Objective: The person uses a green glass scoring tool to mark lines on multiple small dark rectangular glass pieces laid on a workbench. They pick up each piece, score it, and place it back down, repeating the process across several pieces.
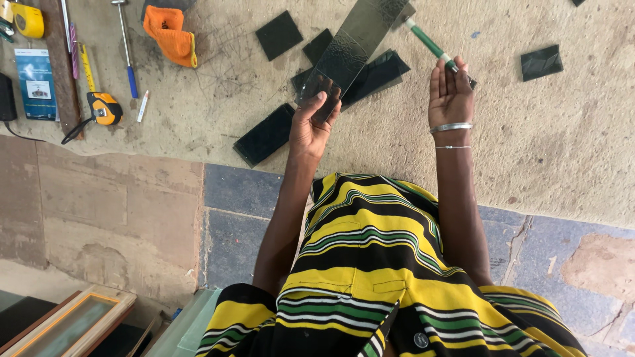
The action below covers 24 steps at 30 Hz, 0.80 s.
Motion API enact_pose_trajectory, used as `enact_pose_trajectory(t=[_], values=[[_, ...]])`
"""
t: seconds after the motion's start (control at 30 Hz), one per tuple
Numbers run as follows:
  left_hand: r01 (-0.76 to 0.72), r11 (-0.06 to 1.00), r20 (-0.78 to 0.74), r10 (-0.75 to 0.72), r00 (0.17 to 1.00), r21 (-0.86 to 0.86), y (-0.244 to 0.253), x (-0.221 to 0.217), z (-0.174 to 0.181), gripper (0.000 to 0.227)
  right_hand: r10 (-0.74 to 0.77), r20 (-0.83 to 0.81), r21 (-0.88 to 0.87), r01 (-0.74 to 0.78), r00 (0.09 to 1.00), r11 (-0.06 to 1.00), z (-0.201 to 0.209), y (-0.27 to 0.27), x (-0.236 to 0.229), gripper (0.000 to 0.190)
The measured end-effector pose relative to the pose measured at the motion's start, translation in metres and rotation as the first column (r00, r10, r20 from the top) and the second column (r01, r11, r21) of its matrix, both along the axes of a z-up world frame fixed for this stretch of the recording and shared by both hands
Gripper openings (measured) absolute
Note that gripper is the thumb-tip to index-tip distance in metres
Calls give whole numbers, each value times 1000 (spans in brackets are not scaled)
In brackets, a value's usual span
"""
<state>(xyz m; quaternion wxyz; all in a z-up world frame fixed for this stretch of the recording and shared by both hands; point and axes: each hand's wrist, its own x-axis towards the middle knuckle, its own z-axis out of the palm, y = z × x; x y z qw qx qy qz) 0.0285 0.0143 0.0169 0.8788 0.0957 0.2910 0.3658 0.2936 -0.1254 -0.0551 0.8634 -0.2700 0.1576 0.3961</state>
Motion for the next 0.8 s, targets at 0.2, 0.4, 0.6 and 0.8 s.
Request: enact_pose_trajectory(t=[0.2, 0.4, 0.6, 0.8], values=[[-6, 1000, -61, 5, 998, -11, 0, -1, -4, 36, 47, 136, -68, -38, 990, 997, 6, -5, -13, 34], [-14, 1000, -79, 16, 997, 22, -2, 4, -1, 34, -70, 469, -222, 195, 880, 955, 31, -1, -23, 31], [-23, 1000, -72, 23, 997, 1, -2, 4, 2, 34, -126, 685, -159, 315, 717, 936, 53, -7, -5, 38], [1, 1000, -57, 0, 998, 27, -4, 8, 0, 31, -47, 574, -265, 240, 818, 934, 60, -3, -15, 43]])
